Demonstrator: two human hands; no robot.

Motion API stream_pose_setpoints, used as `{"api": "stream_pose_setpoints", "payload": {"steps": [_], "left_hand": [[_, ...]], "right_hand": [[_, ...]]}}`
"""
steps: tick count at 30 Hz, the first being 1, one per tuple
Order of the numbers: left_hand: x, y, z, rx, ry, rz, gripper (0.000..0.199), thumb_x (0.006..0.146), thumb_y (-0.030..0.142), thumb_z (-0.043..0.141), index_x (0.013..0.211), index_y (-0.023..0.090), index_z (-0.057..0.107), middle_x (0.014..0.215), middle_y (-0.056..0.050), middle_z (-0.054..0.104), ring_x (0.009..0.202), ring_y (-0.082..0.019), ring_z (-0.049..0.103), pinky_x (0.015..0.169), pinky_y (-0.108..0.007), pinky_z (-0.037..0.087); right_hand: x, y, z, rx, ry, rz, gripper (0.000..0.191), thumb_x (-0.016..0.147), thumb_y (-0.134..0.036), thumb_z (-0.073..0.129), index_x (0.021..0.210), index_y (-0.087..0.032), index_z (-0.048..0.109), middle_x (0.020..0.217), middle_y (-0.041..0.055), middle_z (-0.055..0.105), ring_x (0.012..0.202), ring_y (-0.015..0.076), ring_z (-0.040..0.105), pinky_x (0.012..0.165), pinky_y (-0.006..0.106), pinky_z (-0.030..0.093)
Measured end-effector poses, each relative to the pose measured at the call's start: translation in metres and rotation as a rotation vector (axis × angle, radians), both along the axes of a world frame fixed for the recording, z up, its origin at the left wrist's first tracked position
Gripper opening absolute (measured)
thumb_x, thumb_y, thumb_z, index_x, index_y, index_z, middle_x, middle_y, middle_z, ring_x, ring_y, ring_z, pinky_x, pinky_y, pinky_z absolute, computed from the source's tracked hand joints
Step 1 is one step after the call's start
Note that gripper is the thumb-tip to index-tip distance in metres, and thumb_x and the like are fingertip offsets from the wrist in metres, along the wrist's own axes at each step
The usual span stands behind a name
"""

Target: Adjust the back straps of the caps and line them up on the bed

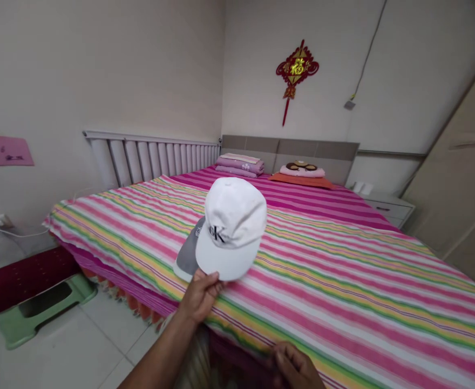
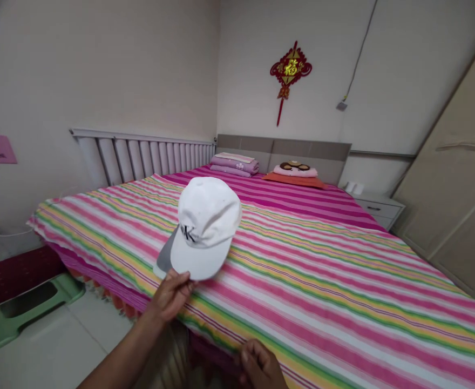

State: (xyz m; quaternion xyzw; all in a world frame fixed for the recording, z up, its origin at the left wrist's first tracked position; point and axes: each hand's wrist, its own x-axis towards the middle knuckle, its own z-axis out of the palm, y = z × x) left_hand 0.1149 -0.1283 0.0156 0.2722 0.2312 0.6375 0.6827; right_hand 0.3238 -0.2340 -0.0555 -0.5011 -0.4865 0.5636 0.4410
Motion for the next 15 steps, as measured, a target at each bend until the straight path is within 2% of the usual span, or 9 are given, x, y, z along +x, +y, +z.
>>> {"api": "stream_pose_setpoints", "payload": {"steps": [1,2,3,5,7,11,13,15], "left_hand": [[0.009,-0.011,-0.010,-0.028,-0.003,-0.082,0.050,0.054,0.005,0.068,0.100,0.021,0.058,0.082,-0.003,0.068,0.067,-0.016,0.062,0.055,-0.023,0.050],[0.019,-0.022,-0.022,-0.074,0.002,-0.180,0.050,0.054,0.004,0.069,0.100,0.021,0.058,0.083,-0.003,0.068,0.069,-0.017,0.063,0.056,-0.024,0.050],[0.028,-0.033,-0.034,-0.111,-0.001,-0.260,0.049,0.053,0.005,0.069,0.098,0.022,0.058,0.084,-0.003,0.068,0.071,-0.017,0.063,0.057,-0.025,0.050],[0.044,-0.055,-0.057,-0.156,-0.020,-0.374,0.045,0.051,0.006,0.071,0.091,0.021,0.060,0.083,-0.002,0.068,0.069,-0.017,0.062,0.057,-0.024,0.049],[0.055,-0.072,-0.075,-0.194,-0.041,-0.480,0.043,0.051,0.008,0.072,0.090,0.021,0.061,0.083,-0.002,0.068,0.071,-0.016,0.062,0.058,-0.023,0.048],[0.061,-0.090,-0.090,-0.149,-0.071,-0.683,0.042,0.056,0.011,0.070,0.097,0.018,0.062,0.084,-0.005,0.068,0.073,-0.015,0.062,0.060,-0.022,0.045],[0.056,-0.090,-0.094,-0.135,-0.079,-0.782,0.041,0.058,0.013,0.069,0.098,0.017,0.062,0.089,-0.006,0.068,0.077,-0.016,0.062,0.064,-0.024,0.045],[0.049,-0.086,-0.099,-0.135,-0.107,-0.817,0.040,0.063,0.021,0.067,0.102,0.018,0.060,0.097,-0.007,0.066,0.084,-0.019,0.061,0.070,-0.028,0.045]], "right_hand": [[0.001,0.002,0.015,0.030,0.056,-0.011,0.039,0.069,-0.057,0.056,0.070,-0.018,0.057,0.063,0.0004,0.059,0.056,0.0136,0.053,0.055,0.024,0.040],[0.003,0.004,0.030,0.092,0.151,-0.049,0.039,0.070,-0.057,0.055,0.077,-0.019,0.060,0.076,0.0043,0.063,0.073,0.0182,0.058,0.068,0.029,0.043],[0.005,0.007,0.045,0.145,0.244,-0.055,0.043,0.070,-0.057,0.054,0.089,-0.019,0.061,0.090,0.0079,0.065,0.089,0.0222,0.058,0.079,0.033,0.042],[0.008,0.010,0.071,0.210,0.409,-0.024,0.056,0.069,-0.060,0.052,0.106,-0.019,0.057,0.107,0.0116,0.062,0.100,0.0264,0.054,0.086,0.039,0.040],[0.011,0.013,0.086,0.212,0.571,-0.099,0.055,0.064,-0.060,0.058,0.105,-0.022,0.059,0.108,0.0104,0.063,0.102,0.0280,0.054,0.087,0.042,0.040],[0.013,0.015,0.088,0.093,0.721,-0.271,0.040,0.056,-0.045,0.072,0.090,-0.024,0.065,0.096,0.0085,0.069,0.098,0.0303,0.057,0.086,0.047,0.041],[0.015,0.014,0.084,0.035,0.741,-0.271,0.037,0.059,-0.044,0.070,0.088,-0.023,0.065,0.092,0.0096,0.070,0.096,0.0309,0.058,0.085,0.048,0.042],[0.016,0.012,0.082,0.009,0.736,-0.258,0.037,0.062,-0.049,0.066,0.087,-0.022,0.066,0.089,0.0100,0.071,0.093,0.0310,0.060,0.083,0.049,0.043]]}}
